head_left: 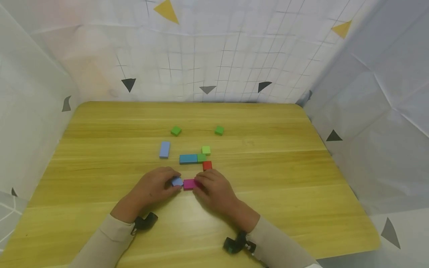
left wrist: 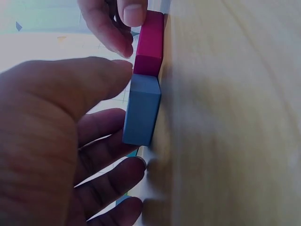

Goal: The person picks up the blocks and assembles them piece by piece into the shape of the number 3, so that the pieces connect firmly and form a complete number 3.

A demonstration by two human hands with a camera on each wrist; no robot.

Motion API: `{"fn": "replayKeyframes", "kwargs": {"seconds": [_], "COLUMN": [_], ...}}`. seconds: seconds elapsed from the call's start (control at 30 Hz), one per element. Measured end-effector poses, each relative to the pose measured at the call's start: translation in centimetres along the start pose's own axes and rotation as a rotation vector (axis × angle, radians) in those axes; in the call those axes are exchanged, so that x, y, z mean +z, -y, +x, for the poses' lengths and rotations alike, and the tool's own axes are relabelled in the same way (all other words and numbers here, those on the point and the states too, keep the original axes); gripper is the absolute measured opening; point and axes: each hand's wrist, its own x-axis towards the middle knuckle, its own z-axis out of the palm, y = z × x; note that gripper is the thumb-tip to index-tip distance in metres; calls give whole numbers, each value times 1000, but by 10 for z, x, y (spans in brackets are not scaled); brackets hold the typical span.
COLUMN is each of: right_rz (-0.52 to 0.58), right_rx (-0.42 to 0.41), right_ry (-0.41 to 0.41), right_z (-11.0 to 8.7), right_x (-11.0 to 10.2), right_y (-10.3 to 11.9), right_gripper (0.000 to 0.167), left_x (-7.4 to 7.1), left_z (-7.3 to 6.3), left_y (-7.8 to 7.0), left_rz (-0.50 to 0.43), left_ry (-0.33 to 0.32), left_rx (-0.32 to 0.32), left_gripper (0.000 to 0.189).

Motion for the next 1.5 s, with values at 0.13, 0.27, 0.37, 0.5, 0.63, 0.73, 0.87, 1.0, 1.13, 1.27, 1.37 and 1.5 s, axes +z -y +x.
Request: {"fn": "replayKeyframes", "kwargs": {"seconds": [0.13,0.27,0.37,0.5,0.63,0.73,0.87,1.0,1.13,1.27,1.37,1.5], "right_rz": [29,66,95,115,112,104,90,82,91,99,95,82], "right_rx": [18,56,95,118,106,88,54,27,17,23,27,29], "right_ry": [-11,-50,-73,-59,3,49,59,39,24,28,33,39], "right_z": [0,-1,-2,-2,-2,-3,-3,-2,-1,-1,-2,-3], "right_x": [0,0,0,-2,-2,0,1,1,0,-1,-1,0], "right_y": [0,-1,-2,-3,-4,-5,-6,-6,-6,-6,-7,-9], "right_gripper": [25,27,33,37,34,29,24,21,19,19,20,20], "left_x": [0,-1,-2,-1,0,0,0,0,0,0,0,1], "left_z": [0,0,0,-1,-1,-1,-1,-1,-2,-1,-1,-1], "left_y": [0,0,0,0,1,1,2,3,3,3,2,3], "left_rz": [3,3,0,-9,-13,-15,-17,-17,-22,-24,-22,-17], "left_ry": [2,-4,-15,-23,-15,-7,-4,-9,-12,-11,-4,7], "left_rx": [2,2,8,7,-9,-20,-21,-7,18,25,13,4], "left_gripper": [38,40,41,40,39,39,39,38,38,38,38,39]}}
